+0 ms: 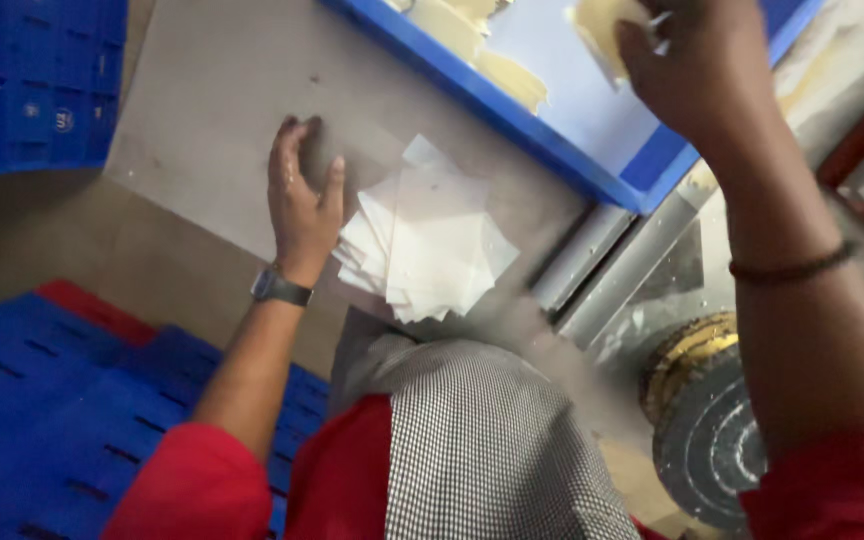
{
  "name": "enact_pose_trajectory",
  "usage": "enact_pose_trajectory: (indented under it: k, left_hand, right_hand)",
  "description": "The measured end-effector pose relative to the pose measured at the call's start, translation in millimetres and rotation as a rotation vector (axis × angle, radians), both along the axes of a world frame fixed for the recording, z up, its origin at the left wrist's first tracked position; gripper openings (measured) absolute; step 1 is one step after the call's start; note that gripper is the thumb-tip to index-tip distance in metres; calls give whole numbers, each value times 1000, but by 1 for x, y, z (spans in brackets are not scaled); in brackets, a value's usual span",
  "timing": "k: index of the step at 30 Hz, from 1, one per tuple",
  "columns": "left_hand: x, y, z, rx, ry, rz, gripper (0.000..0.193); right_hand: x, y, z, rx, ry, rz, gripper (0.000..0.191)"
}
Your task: The person repeatedly picks up small dough pieces and wraps each one in a thin paper sheet, then places the wrapped items into a blue tray. The person works at a table with stacks of paper and dough, using both hands to separate and fold the paper around each piece.
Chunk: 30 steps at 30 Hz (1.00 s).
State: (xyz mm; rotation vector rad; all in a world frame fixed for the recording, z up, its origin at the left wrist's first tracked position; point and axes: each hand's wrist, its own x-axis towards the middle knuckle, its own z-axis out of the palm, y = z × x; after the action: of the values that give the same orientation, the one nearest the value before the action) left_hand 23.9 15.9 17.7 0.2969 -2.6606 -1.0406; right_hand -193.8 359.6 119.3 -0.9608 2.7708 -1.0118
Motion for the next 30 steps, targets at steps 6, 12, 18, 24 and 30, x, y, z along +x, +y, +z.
enact_pose_trajectory:
  k: [6, 12, 18, 24, 30]
  left_hand:
    - [-2, 4, -5, -41, -56, -15, 56]
    - [-4, 2, -2, -54, -58, -37, 53]
    - [-2, 2, -6, -131, -9, -58, 48]
    - [2, 3, -12, -43, 30, -25, 47]
    - [5, 4, -16, -52, 102, -45, 41]
  right_hand:
    - [-38, -26, -73, 222, -171, 93, 12]
    - [-42, -39, -94, 192, -186, 131, 22]
    - [-46, -17, -80, 129, -218, 80, 24]
    - [-31, 166, -33, -370, -246, -442, 15]
    - [25, 234, -74, -276, -385, -893, 19]
